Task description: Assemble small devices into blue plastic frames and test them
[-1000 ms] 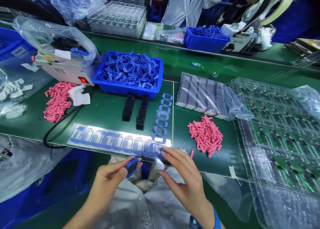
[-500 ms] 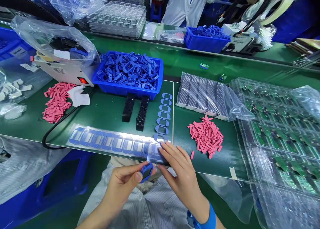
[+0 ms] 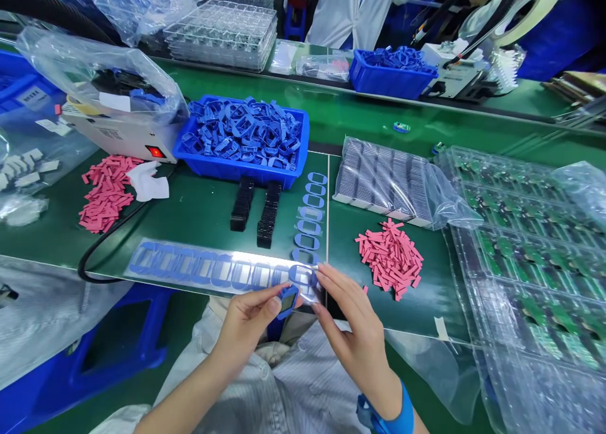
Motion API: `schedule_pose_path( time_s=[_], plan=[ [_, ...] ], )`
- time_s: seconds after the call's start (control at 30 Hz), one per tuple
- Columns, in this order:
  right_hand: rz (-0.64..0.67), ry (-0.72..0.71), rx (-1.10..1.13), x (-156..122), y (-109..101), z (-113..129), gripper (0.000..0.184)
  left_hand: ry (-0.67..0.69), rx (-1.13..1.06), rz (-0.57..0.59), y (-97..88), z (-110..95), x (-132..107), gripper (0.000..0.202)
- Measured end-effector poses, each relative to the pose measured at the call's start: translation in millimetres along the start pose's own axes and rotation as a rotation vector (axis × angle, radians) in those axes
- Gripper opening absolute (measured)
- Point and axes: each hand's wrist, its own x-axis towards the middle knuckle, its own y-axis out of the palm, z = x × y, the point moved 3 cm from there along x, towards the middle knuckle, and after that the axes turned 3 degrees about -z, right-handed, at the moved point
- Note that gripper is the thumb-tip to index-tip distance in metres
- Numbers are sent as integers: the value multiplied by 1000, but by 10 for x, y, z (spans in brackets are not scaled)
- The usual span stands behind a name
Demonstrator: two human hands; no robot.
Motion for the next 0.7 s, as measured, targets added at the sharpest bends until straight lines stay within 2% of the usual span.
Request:
schedule_pose_path(
  time_s=[0.13, 0.33, 0.43, 0.6, 0.7],
  plan=[
    [-19, 13, 23, 23, -29, 8, 41, 11, 21, 17, -15, -33, -18, 30],
    [3, 25, 114, 46, -26, 24, 38, 70, 75, 197, -35, -87, -196, 25],
    [42, -31, 28, 2, 24, 19, 39, 102, 124, 184, -93, -34, -263, 19],
    [110, -144, -120, -73, 75, 43, 37, 27, 191, 152, -210, 163, -297, 16],
    [127, -238, -185, -70, 73, 96, 32, 44, 197, 124, -238, 218, -294, 16]
  ],
)
